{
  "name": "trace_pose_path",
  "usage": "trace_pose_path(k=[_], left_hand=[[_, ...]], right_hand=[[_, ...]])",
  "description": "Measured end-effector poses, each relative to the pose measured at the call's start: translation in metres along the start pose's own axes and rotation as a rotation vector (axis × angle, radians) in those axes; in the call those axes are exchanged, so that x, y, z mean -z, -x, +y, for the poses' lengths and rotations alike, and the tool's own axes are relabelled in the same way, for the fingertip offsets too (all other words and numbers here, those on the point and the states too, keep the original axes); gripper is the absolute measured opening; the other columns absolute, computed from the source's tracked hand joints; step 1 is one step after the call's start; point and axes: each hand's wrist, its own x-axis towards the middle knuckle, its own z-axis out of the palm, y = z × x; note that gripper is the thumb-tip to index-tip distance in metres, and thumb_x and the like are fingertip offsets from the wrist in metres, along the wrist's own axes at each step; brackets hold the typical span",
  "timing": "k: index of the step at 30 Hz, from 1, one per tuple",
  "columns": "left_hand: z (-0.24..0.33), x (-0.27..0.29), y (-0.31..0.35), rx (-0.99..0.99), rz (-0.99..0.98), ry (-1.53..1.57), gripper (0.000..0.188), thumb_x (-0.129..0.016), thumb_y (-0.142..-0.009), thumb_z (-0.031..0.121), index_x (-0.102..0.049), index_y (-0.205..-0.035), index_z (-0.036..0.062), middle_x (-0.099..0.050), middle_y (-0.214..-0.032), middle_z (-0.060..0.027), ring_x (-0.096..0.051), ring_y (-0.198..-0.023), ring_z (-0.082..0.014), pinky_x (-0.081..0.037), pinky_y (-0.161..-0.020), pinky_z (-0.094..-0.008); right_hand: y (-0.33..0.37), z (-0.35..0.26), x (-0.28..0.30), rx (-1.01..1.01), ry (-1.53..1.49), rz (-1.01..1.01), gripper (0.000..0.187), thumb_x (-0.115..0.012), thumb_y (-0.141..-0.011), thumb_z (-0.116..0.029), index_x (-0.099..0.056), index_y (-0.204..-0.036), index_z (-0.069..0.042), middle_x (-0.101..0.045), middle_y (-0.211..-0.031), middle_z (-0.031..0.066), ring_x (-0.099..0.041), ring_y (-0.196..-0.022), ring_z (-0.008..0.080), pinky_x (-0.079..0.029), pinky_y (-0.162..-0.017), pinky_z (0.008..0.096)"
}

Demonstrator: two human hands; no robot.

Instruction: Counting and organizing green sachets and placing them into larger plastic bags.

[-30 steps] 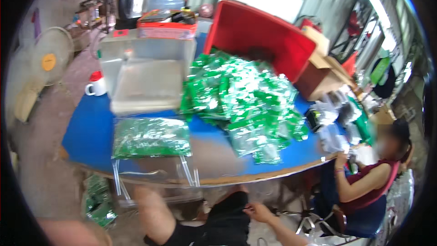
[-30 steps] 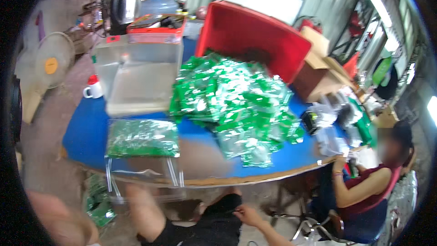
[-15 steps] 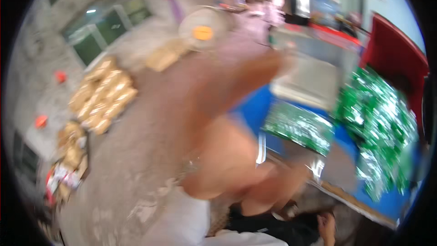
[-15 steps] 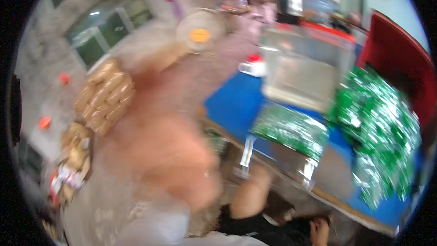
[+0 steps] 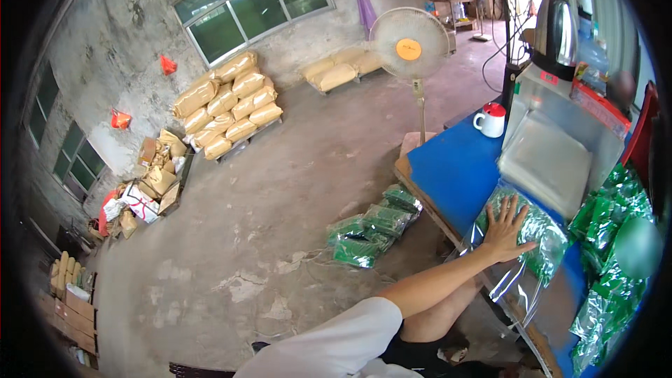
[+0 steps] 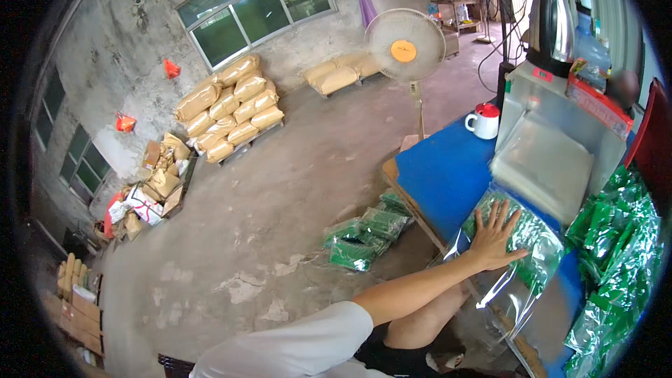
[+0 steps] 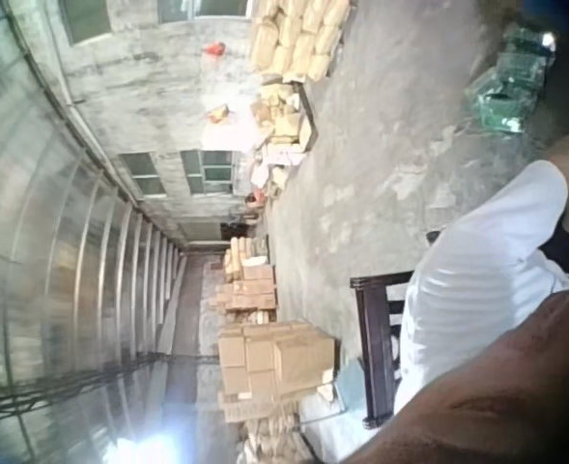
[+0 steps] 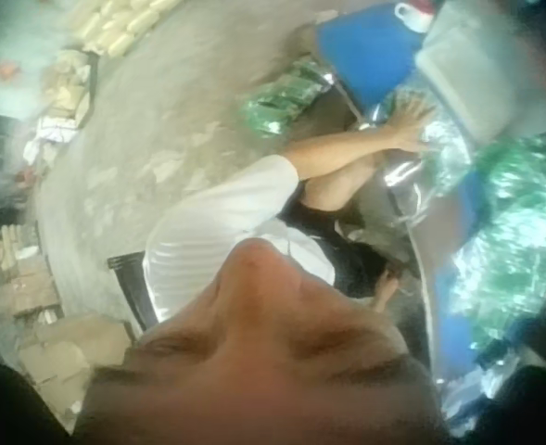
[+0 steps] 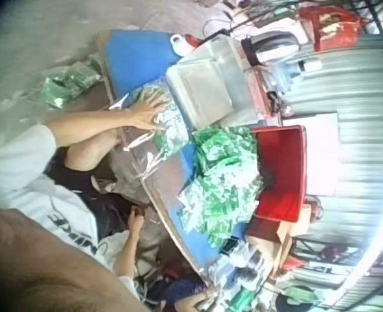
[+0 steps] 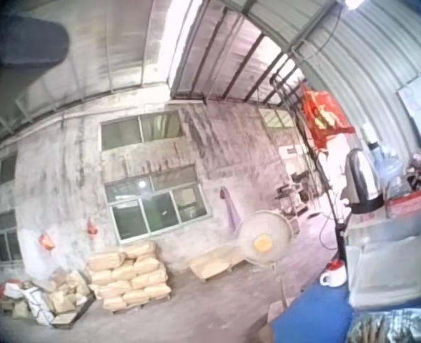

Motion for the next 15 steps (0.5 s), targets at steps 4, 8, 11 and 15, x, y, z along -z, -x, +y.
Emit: trace_pose_path(k=[4, 8, 11, 15], left_hand=[[0.002, -0.004, -0.004, -0.006, 0.025, -0.002, 0.107, -0.049, -0.086, 0.075, -0.010, -0.160, 0.0085, 0.002, -0.164, -0.0245, 0.002, -0.152, -0.0440, -0.001, -0.113, -0.0731], [0.000, -0.003, -0.005, -0.003, 0.017, -0.008, 0.107, -0.050, -0.086, 0.074, -0.011, -0.160, 0.0077, 0.002, -0.164, -0.0247, 0.002, -0.151, -0.0447, -0.003, -0.112, -0.0738], [0.001, 0.000, -0.004, -0.003, -0.004, 0.007, 0.107, -0.051, -0.086, 0.073, -0.011, -0.160, 0.0067, 0.002, -0.164, -0.0249, 0.003, -0.152, -0.0441, -0.001, -0.112, -0.0739], [0.002, -0.001, -0.001, -0.006, -0.015, 0.013, 0.108, -0.052, -0.085, 0.073, -0.011, -0.159, 0.0061, 0.002, -0.164, -0.0250, 0.006, -0.152, -0.0434, 0.001, -0.112, -0.0740]], right_hand=[[0.003, -0.019, -0.002, 0.005, 0.047, -0.027, 0.042, -0.050, -0.103, -0.020, -0.055, -0.134, 0.008, -0.057, -0.136, 0.0259, -0.055, -0.124, 0.0390, -0.039, -0.107, 0.0432], [-0.002, -0.022, -0.009, 0.100, 0.031, -0.010, 0.042, -0.052, -0.102, -0.021, -0.057, -0.130, 0.009, -0.059, -0.132, 0.0273, -0.057, -0.120, 0.0407, -0.042, -0.104, 0.0444], [-0.004, -0.025, -0.009, 0.075, 0.047, 0.001, 0.041, -0.054, -0.100, -0.021, -0.059, -0.127, 0.010, -0.061, -0.130, 0.0279, -0.058, -0.118, 0.0406, -0.043, -0.103, 0.0448], [0.005, -0.049, 0.001, 0.175, -0.010, 0.101, 0.040, -0.055, -0.101, -0.020, -0.060, -0.124, 0.011, -0.063, -0.126, 0.0271, -0.060, -0.115, 0.0395, -0.044, -0.102, 0.0443]])
